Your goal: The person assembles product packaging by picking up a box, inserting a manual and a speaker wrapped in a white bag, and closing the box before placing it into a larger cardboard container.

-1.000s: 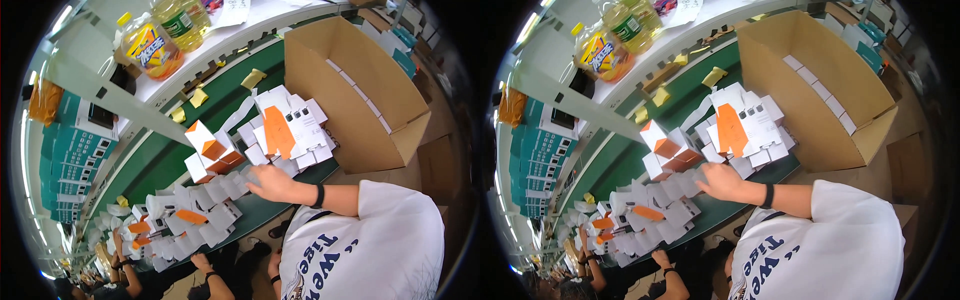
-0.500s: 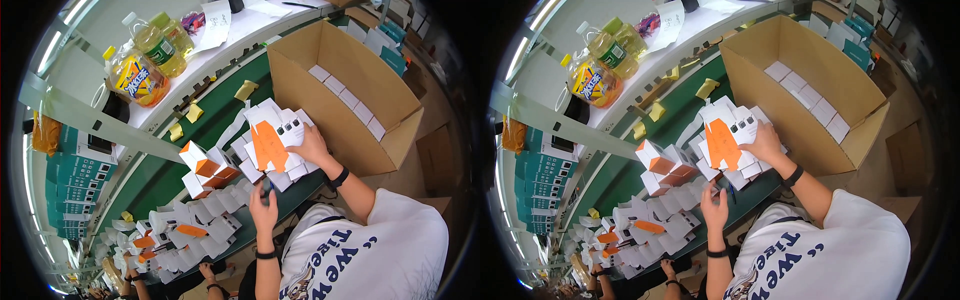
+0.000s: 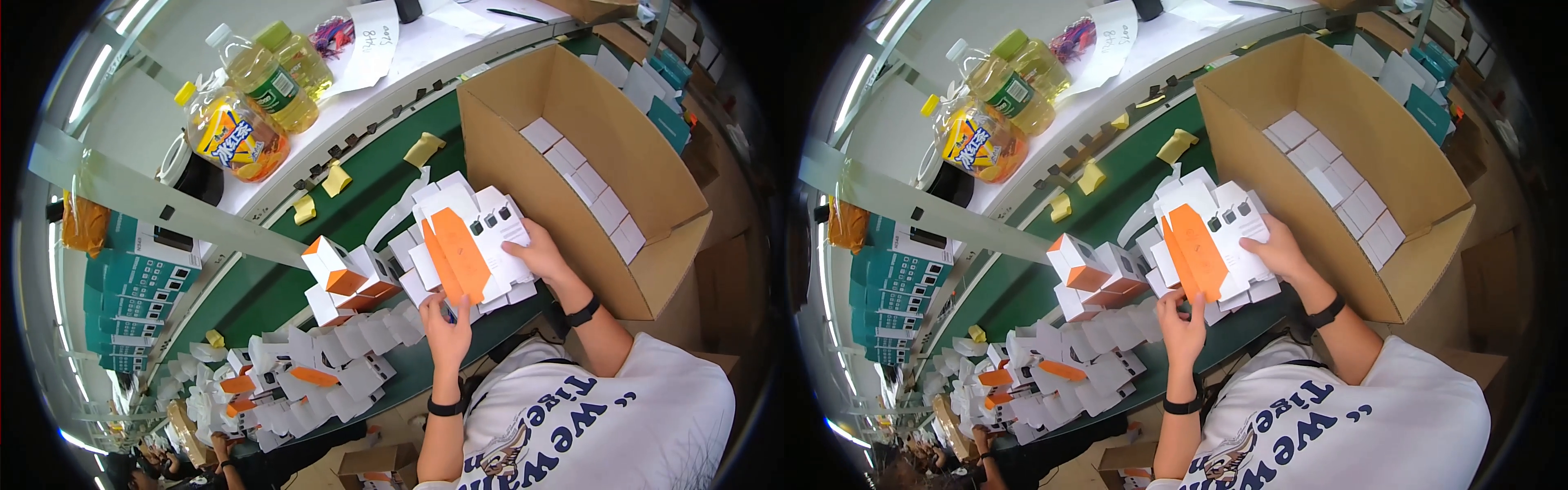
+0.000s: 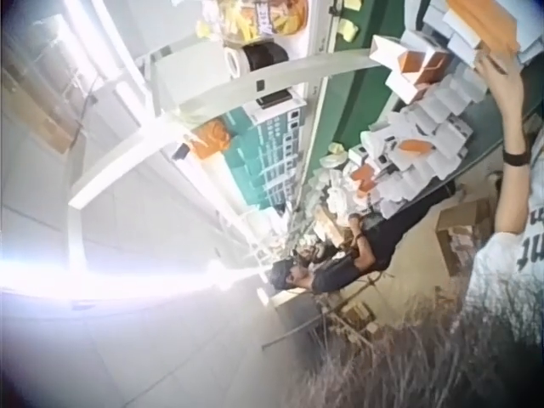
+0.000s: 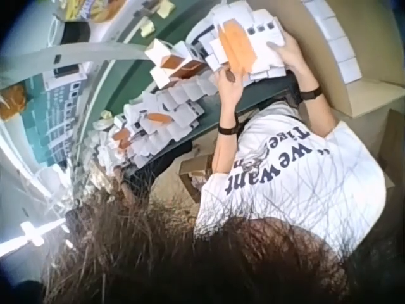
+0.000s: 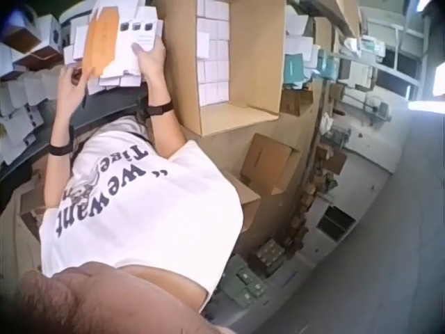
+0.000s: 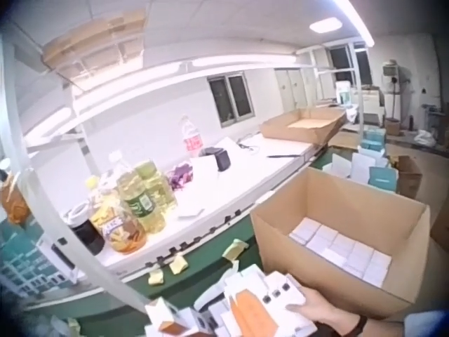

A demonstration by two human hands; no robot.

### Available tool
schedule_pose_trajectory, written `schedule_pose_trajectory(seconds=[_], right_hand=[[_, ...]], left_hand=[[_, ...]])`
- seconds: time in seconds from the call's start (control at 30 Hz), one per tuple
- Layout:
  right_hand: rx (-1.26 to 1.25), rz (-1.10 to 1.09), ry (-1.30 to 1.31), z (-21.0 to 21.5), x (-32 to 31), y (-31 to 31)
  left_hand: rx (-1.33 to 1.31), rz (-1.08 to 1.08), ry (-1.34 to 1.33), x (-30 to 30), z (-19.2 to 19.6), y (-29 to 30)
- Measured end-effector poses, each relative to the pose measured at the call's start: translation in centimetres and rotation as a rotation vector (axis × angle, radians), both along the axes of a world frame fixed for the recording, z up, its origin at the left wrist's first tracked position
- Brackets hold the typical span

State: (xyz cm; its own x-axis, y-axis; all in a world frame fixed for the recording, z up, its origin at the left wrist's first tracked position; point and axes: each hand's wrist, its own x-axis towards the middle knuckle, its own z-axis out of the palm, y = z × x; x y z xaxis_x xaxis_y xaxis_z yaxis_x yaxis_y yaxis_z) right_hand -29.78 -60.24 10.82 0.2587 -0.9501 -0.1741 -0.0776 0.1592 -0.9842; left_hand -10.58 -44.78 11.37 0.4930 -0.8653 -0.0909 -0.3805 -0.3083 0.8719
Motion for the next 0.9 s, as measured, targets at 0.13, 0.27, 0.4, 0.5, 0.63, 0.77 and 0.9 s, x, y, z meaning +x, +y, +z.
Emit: schedule_pose_trajectory(seconds=[0.13, 0.27, 0.4, 0.5, 0.63, 0.77, 0.9], right_hand=[[0.135, 0.27, -0.267, 4.0, 0.2, 1.0], [-0.048, 0.698, -0.057, 6.9, 3.3, 3.6], [-0.215, 0.802, 0.0, 9.1, 8.7, 7.7], [0.16, 0.872, -0.074, 7.1, 10.1, 9.7], [0.538, 1.003, -0.203, 6.2, 12.1, 14.8], [0.389, 0.905, -0.268, 4.8, 13.2, 14.4], [0.276, 0.761, -0.255, 7.1, 8.2, 6.9]], left_hand=[[-0.278, 0.199, 0.455, 0.7, 1.0, 3.1], [-0.471, 0.101, 0.926, 4.5, 0.5, 9.1], [-0.443, 0.491, 0.826, 5.2, 3.2, 12.6], [-0.755, 0.819, 1.016, 5.5, 3.5, 16.6], [-0.928, 0.954, 1.153, 4.3, 4.3, 17.7], [-0.718, 0.65, 0.972, 4.0, 3.9, 16.7], [-0.793, 0.391, 1.246, 5.0, 4.4, 16.0]])
